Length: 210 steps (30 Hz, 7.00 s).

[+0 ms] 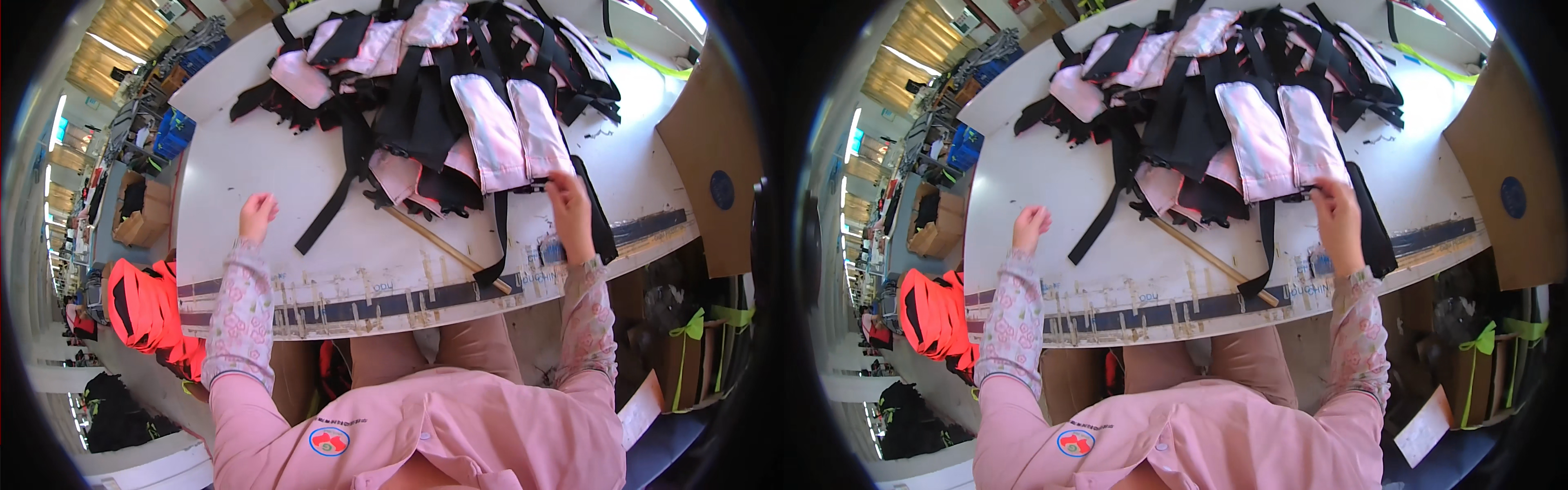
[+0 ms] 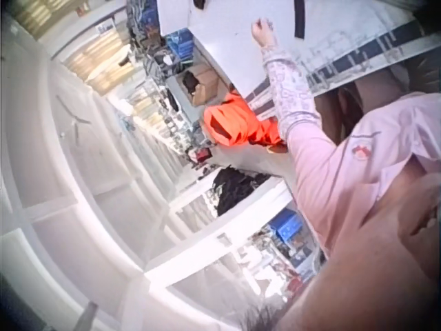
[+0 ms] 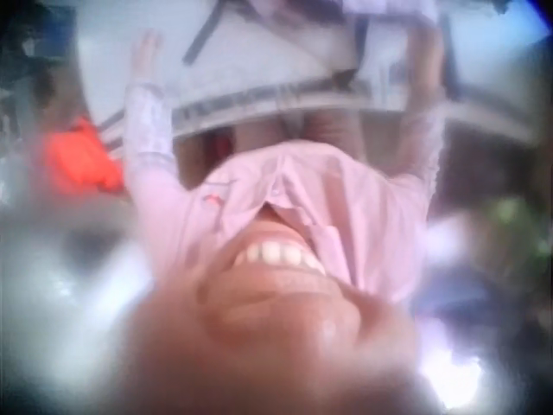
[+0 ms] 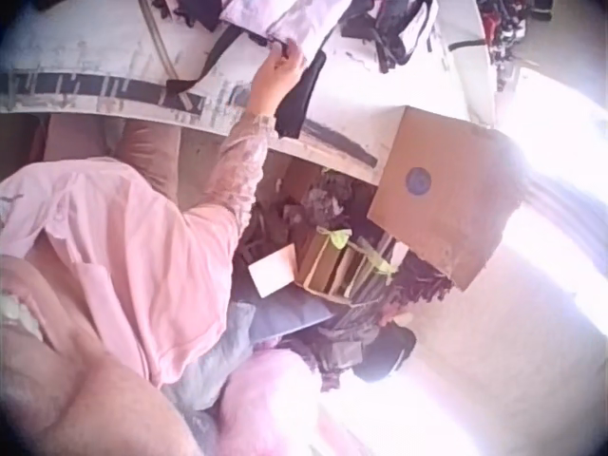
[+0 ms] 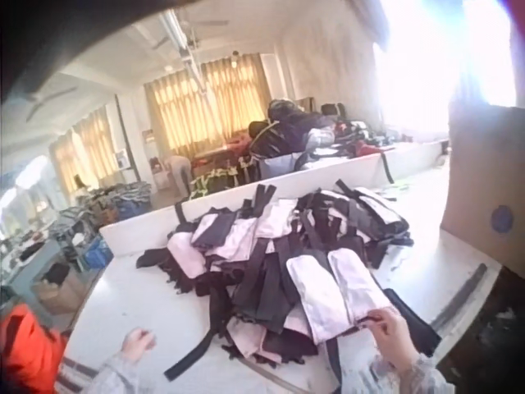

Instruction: Sorting and inspecting black and pink fabric parts for life jackets at a factory workbench.

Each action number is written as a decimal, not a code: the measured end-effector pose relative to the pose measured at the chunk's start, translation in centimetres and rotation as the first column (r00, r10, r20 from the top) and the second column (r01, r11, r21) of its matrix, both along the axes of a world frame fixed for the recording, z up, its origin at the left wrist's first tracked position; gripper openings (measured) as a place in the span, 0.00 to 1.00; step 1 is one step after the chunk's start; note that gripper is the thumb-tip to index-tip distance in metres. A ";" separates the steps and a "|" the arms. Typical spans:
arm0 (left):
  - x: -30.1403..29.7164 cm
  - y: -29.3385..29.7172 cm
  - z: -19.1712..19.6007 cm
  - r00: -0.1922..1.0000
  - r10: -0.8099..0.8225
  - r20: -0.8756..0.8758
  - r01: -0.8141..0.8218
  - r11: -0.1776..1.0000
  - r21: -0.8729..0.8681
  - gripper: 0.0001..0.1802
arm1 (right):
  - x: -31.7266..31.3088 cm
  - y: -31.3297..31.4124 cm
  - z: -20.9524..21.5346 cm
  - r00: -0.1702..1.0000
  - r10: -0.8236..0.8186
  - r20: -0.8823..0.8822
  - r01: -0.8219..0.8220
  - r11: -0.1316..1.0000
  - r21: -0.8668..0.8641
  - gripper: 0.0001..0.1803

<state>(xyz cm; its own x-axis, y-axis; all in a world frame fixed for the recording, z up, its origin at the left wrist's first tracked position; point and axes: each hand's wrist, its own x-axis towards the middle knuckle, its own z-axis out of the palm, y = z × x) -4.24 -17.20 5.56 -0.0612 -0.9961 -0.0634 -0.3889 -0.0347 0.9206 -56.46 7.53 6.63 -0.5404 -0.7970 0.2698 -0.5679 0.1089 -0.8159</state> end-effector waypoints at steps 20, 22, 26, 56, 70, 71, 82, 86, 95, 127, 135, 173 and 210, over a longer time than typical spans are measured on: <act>-27.6 -6.8 -0.3 0.730 -0.523 0.439 0.452 0.852 0.264 0.57 | -8.1 -8.7 -4.1 0.969 -0.195 0.151 0.137 0.935 0.326 0.48; -28.5 -6.2 0.8 0.721 -0.657 0.220 0.569 0.743 0.353 0.55 | -7.6 -9.6 -4.0 0.902 -0.010 0.432 -0.059 0.988 0.146 0.49; -29.2 -5.6 1.0 0.702 -0.708 -0.074 0.669 0.621 0.408 0.48 | -5.8 -11.6 -3.7 0.891 0.089 0.445 -0.143 0.986 0.088 0.51; -30.4 10.7 2.1 0.648 -0.285 -0.706 0.702 0.582 0.410 0.26 | -1.1 -8.4 1.4 0.606 0.289 0.741 -0.141 0.956 -0.257 0.41; -37.3 16.4 13.4 0.490 -0.393 -0.779 0.688 0.722 0.068 0.21 | -4.7 -3.7 10.5 0.655 0.371 0.658 0.000 0.871 -0.492 0.34; -37.6 16.0 14.4 0.470 -0.430 -0.771 0.720 0.692 0.053 0.21 | -4.9 -3.8 11.4 0.674 0.371 0.639 0.029 0.851 -0.525 0.34; -38.9 0.5 23.2 0.428 -0.684 -0.591 0.758 0.628 -0.178 0.16 | -6.3 -16.7 23.0 0.761 0.556 0.334 -0.137 0.641 -0.755 0.29; -39.0 -6.9 21.9 0.434 -0.672 -0.600 0.694 0.674 -0.254 0.13 | -7.3 -25.2 21.2 0.683 0.653 0.327 -0.247 0.628 -0.738 0.26; -35.6 -13.7 11.3 0.922 -0.375 -0.100 0.385 0.848 0.364 0.28 | -10.7 -38.6 3.9 0.883 0.361 0.301 -0.361 0.931 -0.058 0.49; -21.7 -26.6 -5.1 0.859 -0.492 0.145 0.500 0.865 -0.027 0.31 | -30.2 -28.9 -4.4 0.911 0.131 -0.391 0.067 0.889 0.454 0.33; -22.2 -20.3 -2.7 0.801 -0.254 0.542 0.336 0.940 -0.056 0.38 | -30.2 -30.0 -7.2 0.895 0.221 -0.387 -0.066 0.925 0.375 0.27; 3.4 -27.4 -4.9 0.347 0.298 0.889 -0.117 0.955 -0.274 0.09 | 11.2 -19.0 6.2 0.354 0.580 -0.734 -0.437 0.796 0.418 0.36; -0.6 12.5 9.2 0.622 0.021 -0.783 -0.295 0.932 -0.209 0.12 | 32.1 -1.5 -4.9 0.327 0.674 0.662 -0.785 0.584 -0.207 0.13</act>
<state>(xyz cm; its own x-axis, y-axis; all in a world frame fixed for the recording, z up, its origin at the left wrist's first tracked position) -4.89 -4.69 14.72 0.2096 -0.9529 0.2193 0.4361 0.2918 0.8513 -24.39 6.01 1.70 0.3071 -0.9517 0.0013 0.1580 0.0496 -0.9862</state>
